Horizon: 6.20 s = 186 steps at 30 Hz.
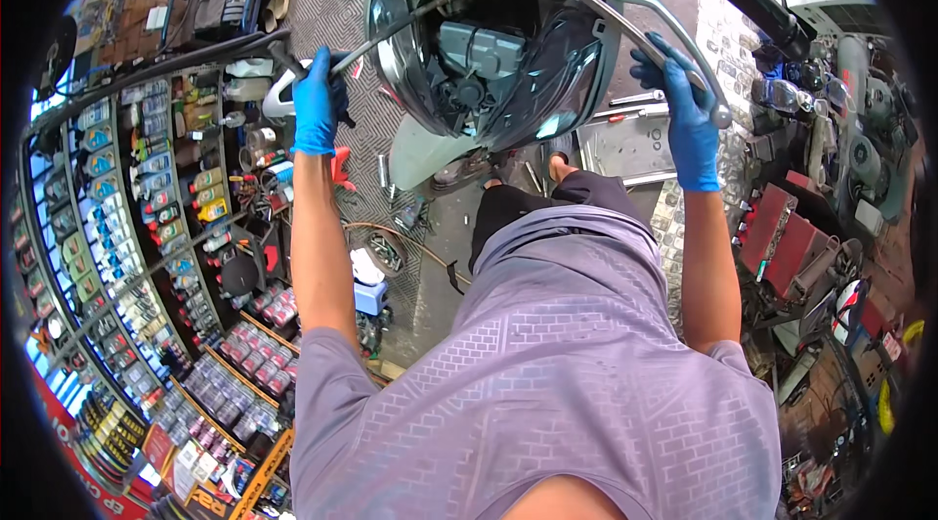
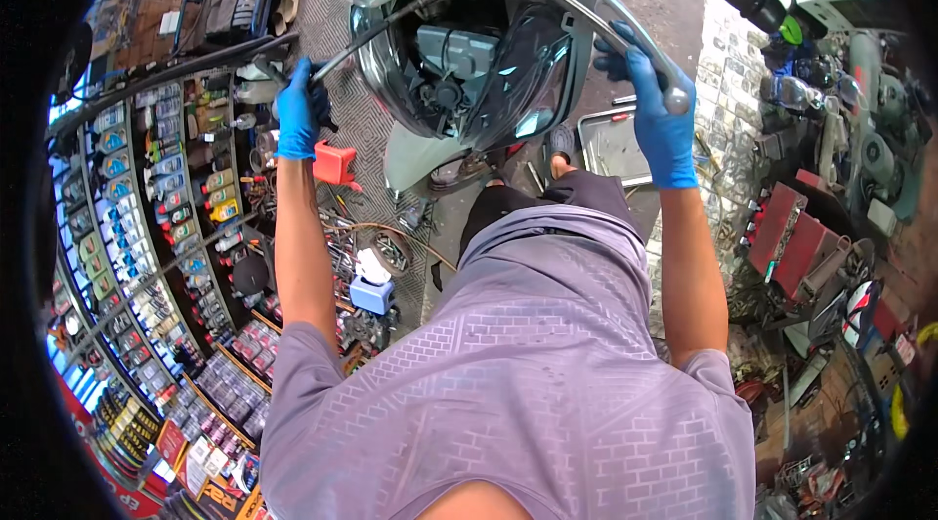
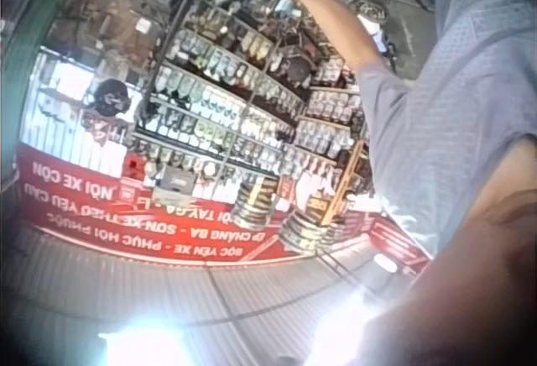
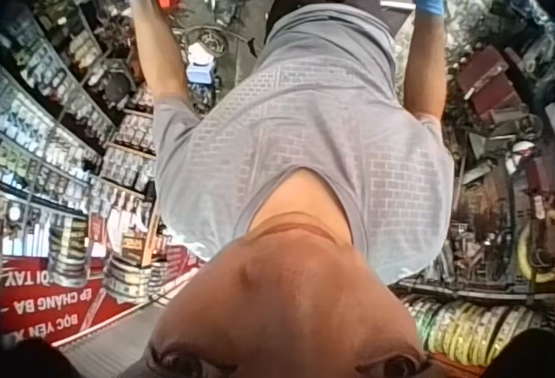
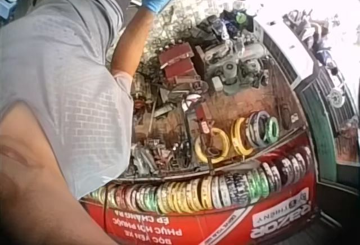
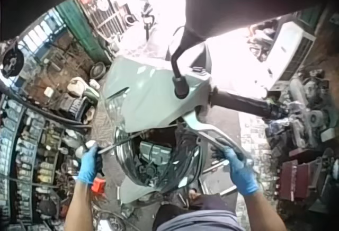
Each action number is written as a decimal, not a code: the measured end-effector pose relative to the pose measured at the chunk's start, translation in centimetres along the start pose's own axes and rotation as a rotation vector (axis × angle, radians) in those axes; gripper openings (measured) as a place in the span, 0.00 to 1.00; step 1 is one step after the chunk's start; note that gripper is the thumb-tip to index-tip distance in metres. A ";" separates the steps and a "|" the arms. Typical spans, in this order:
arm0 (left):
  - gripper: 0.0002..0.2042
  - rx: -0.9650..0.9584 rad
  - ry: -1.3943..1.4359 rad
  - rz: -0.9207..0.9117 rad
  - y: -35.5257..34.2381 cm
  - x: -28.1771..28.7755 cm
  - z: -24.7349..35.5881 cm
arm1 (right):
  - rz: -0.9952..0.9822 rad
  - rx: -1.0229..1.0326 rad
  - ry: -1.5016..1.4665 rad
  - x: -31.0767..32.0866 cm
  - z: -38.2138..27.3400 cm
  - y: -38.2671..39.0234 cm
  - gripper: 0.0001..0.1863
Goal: Disassembling and assembling the front panel and headlight assembly of a scooter.
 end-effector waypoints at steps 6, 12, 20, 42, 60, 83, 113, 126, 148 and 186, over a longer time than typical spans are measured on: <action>0.17 0.056 0.034 0.036 -0.5 0.7 -0.4 | -0.035 0.088 0.364 -4.0 2.3 -5.1 0.22; 0.18 0.082 0.040 -0.060 1.0 0.0 0.0 | -0.071 0.095 0.762 -6.7 1.6 -8.0 0.20; 0.20 0.122 0.097 -0.399 2.3 -0.6 0.8 | -0.003 0.260 0.668 -6.9 1.0 -8.9 0.19; 0.21 0.191 -0.055 -0.672 3.6 -1.6 0.8 | 0.111 0.683 0.622 -4.5 7.8 -12.4 0.13; 0.22 0.063 -0.318 -0.600 2.3 -0.4 1.8 | 0.185 0.142 0.726 -7.5 2.8 -9.6 0.10; 0.23 0.041 -0.300 -0.596 2.2 -0.5 1.7 | 0.103 0.269 1.078 -6.3 1.2 -8.1 0.15; 0.23 -0.020 -0.259 -0.555 -0.9 0.4 2.3 | 0.636 0.055 0.015 -1.2 1.5 -1.4 0.14; 0.26 0.000 -0.264 -0.647 -1.0 0.4 1.9 | 0.656 0.192 0.013 2.8 -9.2 0.0 0.19; 0.36 0.080 0.369 -0.598 18.1 8.0 -5.3 | 0.574 -0.058 0.252 12.9 -6.1 -8.5 0.22; 0.29 0.308 0.370 -0.024 22.0 7.5 -15.3 | -0.141 0.485 1.165 -21.0 1.7 -7.3 0.16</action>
Point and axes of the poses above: each hand's wrist, its own y-axis away from the middle knuckle, its own x-axis out of the back of the hand, z = x × y, the point moved 3 cm from there along -y, towards the middle knuckle, and after that the axes turned 6 degrees about y, right-handed, at the moved point
